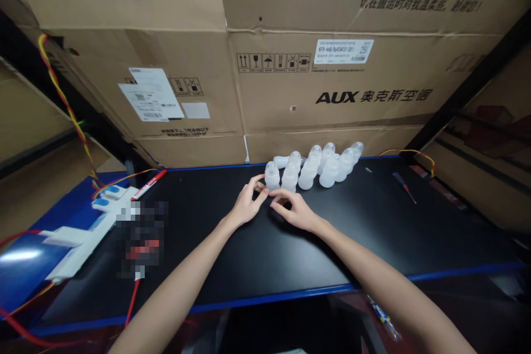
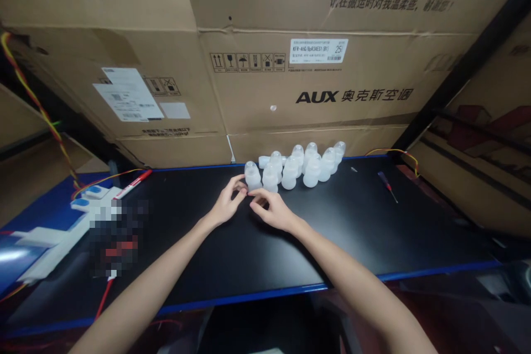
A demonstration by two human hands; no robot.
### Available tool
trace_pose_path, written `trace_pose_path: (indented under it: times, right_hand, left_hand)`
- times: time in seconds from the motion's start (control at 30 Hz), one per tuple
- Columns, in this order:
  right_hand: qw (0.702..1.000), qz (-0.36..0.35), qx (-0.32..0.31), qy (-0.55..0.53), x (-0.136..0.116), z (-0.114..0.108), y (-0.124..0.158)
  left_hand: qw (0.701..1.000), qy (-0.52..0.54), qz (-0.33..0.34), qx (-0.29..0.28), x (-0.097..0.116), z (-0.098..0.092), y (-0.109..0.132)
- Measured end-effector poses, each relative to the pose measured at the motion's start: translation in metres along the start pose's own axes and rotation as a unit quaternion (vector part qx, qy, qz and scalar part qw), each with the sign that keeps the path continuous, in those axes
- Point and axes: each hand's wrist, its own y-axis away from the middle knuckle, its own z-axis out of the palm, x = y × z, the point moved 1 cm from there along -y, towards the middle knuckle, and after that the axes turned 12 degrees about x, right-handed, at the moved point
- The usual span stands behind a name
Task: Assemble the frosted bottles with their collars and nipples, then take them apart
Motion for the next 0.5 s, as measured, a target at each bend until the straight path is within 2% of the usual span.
trace_pose_path:
  times: [0.2,0.33,0.5]
  right_hand:
    - [0.997,0.053,0.032,-0.044,0.011,-0.002,-0.003]
    - [0.996,0.073,0.016,-0.055,0.014,-0.001,-0.003]
    - [0.989,0.134,-0.001,-0.066,0.015,0.001,-0.004]
  left_hand:
    - [0.997,-0.067,-0.006,-0.038,0.002,-0.001,0.001]
    - [0.993,-0.106,-0.007,-0.049,0.004,-0.001,0.002]
    - [0.984,-0.156,0.026,-0.084,0.011,0.000,0.001]
